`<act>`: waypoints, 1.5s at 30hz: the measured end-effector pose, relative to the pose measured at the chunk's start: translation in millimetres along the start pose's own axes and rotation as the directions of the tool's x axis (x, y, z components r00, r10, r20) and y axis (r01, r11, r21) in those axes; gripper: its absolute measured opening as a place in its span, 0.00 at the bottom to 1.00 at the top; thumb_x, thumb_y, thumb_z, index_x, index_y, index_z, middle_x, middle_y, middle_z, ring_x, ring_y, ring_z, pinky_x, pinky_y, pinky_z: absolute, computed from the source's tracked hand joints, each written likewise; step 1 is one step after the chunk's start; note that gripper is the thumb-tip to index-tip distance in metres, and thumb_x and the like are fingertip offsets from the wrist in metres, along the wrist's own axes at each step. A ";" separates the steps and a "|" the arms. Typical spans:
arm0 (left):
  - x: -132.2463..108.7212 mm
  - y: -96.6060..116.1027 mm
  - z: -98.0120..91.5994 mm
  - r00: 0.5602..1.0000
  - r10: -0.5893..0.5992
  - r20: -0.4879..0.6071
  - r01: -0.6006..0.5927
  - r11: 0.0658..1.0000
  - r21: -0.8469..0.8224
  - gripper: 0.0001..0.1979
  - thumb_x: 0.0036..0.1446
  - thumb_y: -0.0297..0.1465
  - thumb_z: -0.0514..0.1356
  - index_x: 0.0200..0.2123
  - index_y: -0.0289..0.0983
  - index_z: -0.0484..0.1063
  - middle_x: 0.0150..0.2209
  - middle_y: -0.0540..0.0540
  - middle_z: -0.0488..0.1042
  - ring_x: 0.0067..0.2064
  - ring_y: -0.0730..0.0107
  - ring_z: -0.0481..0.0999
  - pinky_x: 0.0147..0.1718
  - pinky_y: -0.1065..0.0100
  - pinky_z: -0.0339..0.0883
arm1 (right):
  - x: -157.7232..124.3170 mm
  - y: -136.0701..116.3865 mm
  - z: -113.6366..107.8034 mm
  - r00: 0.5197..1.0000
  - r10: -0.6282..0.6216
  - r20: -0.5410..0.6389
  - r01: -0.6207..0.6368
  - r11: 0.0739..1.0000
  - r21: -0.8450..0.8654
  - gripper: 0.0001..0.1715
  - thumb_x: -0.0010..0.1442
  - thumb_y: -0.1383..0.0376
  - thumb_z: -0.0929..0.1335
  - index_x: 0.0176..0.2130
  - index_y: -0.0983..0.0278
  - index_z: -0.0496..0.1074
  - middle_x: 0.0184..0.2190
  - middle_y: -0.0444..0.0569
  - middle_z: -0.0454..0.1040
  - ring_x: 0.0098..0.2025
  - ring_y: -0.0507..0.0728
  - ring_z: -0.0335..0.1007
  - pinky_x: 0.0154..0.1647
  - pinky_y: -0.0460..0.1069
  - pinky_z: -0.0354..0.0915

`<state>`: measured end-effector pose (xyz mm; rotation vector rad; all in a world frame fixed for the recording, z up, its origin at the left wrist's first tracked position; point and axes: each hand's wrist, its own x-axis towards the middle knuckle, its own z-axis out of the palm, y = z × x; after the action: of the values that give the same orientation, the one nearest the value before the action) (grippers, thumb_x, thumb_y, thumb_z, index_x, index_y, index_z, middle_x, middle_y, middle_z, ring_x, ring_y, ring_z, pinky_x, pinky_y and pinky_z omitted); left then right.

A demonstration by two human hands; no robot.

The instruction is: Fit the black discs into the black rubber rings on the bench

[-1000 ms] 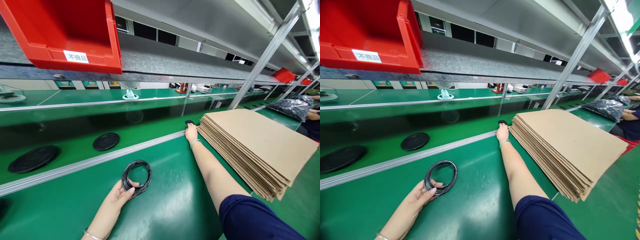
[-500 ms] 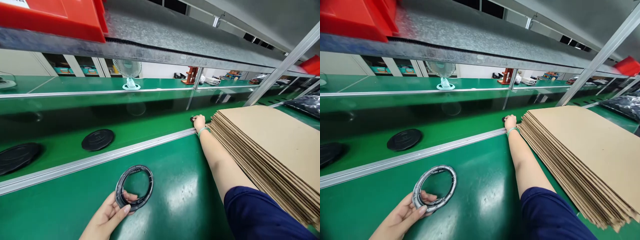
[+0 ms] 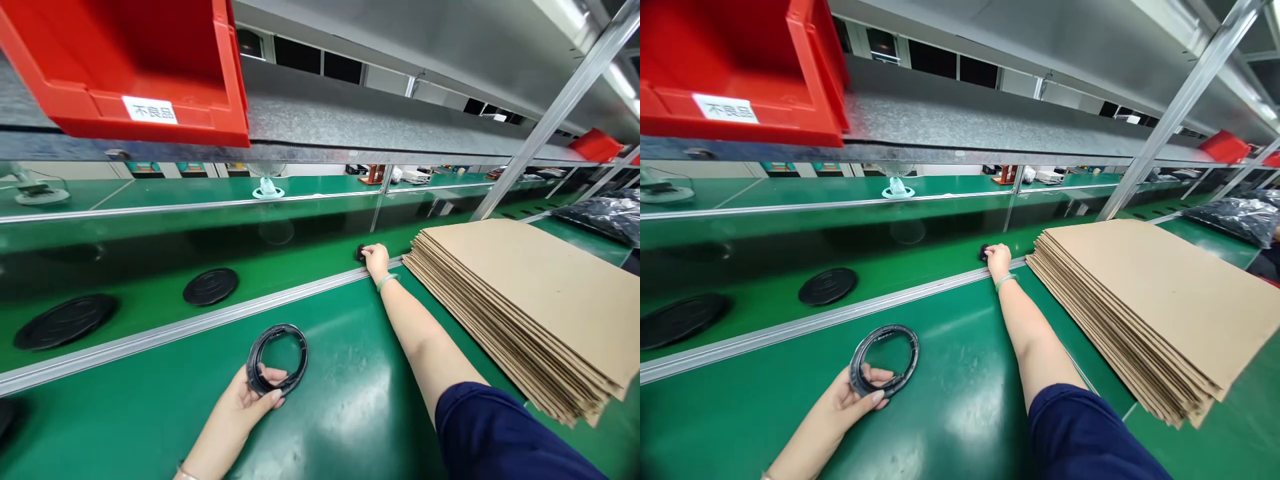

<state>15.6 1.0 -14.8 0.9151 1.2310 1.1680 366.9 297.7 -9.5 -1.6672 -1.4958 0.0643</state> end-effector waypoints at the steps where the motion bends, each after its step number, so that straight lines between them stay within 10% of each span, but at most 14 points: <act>1: 1.2 -1.4 -0.6 1.000 0.011 0.012 -0.011 1.000 0.002 0.30 0.38 0.40 0.76 0.41 0.38 0.66 0.39 0.41 0.81 0.39 0.57 0.81 0.36 0.58 0.78 | -13.6 -12.0 -1.6 0.999 -0.036 -0.002 0.036 0.999 0.039 0.08 0.59 0.67 0.69 0.36 0.67 0.80 0.36 0.54 0.76 0.44 0.61 0.69 0.50 0.54 0.64; 8: 2.8 -0.8 -1.1 0.993 0.068 0.093 -0.082 0.985 0.154 0.28 0.42 0.38 0.73 0.40 0.39 0.61 0.43 0.38 0.81 0.45 0.53 0.81 0.45 0.51 0.75 | -143.7 -103.3 -27.0 0.950 -0.310 0.047 0.284 0.915 0.287 0.09 0.66 0.65 0.67 0.40 0.63 0.78 0.38 0.50 0.75 0.45 0.58 0.70 0.49 0.53 0.66; 14: 1.8 2.9 -6.6 0.992 0.114 0.044 -0.121 0.971 0.208 0.27 0.44 0.36 0.72 0.41 0.40 0.60 0.42 0.41 0.82 0.47 0.53 0.81 0.52 0.49 0.71 | -193.7 -137.9 -78.8 0.704 -0.671 0.231 0.646 0.741 0.185 0.10 0.69 0.66 0.65 0.43 0.64 0.77 0.39 0.53 0.76 0.42 0.60 0.68 0.44 0.55 0.61; 22: 2.6 5.0 -13.0 0.991 0.133 0.027 -0.136 0.963 0.234 0.26 0.45 0.36 0.71 0.41 0.40 0.59 0.42 0.40 0.82 0.48 0.52 0.81 0.53 0.46 0.71 | -195.2 -113.4 -51.1 0.766 -0.376 0.522 0.291 0.926 0.241 0.12 0.55 0.71 0.77 0.40 0.61 0.81 0.34 0.49 0.74 0.41 0.58 0.69 0.46 0.53 0.65; 31: 0.4 5.2 -9.2 0.988 0.139 0.062 -0.150 0.958 0.246 0.26 0.46 0.35 0.71 0.41 0.41 0.58 0.42 0.42 0.82 0.47 0.55 0.81 0.54 0.46 0.70 | -185.2 -108.5 -50.6 0.840 -0.279 0.466 0.142 0.941 0.307 0.08 0.51 0.74 0.78 0.28 0.62 0.80 0.29 0.45 0.73 0.38 0.56 0.70 0.44 0.52 0.67; 36: -5.1 7.9 -3.1 0.989 0.095 0.115 -0.122 0.959 0.256 0.25 0.46 0.34 0.70 0.42 0.41 0.58 0.41 0.42 0.82 0.48 0.54 0.81 0.53 0.47 0.71 | -195.4 -134.1 -75.7 0.899 -0.375 0.225 0.229 0.842 0.489 0.02 0.57 0.68 0.76 0.33 0.63 0.80 0.29 0.45 0.71 0.33 0.54 0.67 0.37 0.50 0.66; 42: -8.1 8.8 5.1 0.985 0.035 0.170 -0.076 0.968 0.238 0.29 0.46 0.34 0.71 0.47 0.40 0.61 0.45 0.43 0.80 0.48 0.55 0.81 0.51 0.53 0.73 | -227.6 -155.8 -71.1 0.642 -0.738 0.211 0.624 0.662 0.415 0.11 0.67 0.60 0.69 0.36 0.62 0.79 0.29 0.49 0.72 0.34 0.57 0.66 0.39 0.53 0.66; 45: -8.0 8.3 5.2 0.987 0.025 0.156 -0.062 0.969 0.240 0.32 0.44 0.34 0.72 0.50 0.40 0.61 0.45 0.45 0.79 0.48 0.57 0.81 0.49 0.55 0.74 | -235.6 -155.9 -59.9 0.602 -0.767 0.223 0.669 0.637 0.383 0.13 0.68 0.59 0.67 0.38 0.63 0.79 0.29 0.49 0.71 0.35 0.57 0.67 0.39 0.52 0.67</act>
<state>19.8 -4.7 -4.4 1.1986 1.2526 0.9739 213.2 53.9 8.2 -0.7369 -2.2583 0.1275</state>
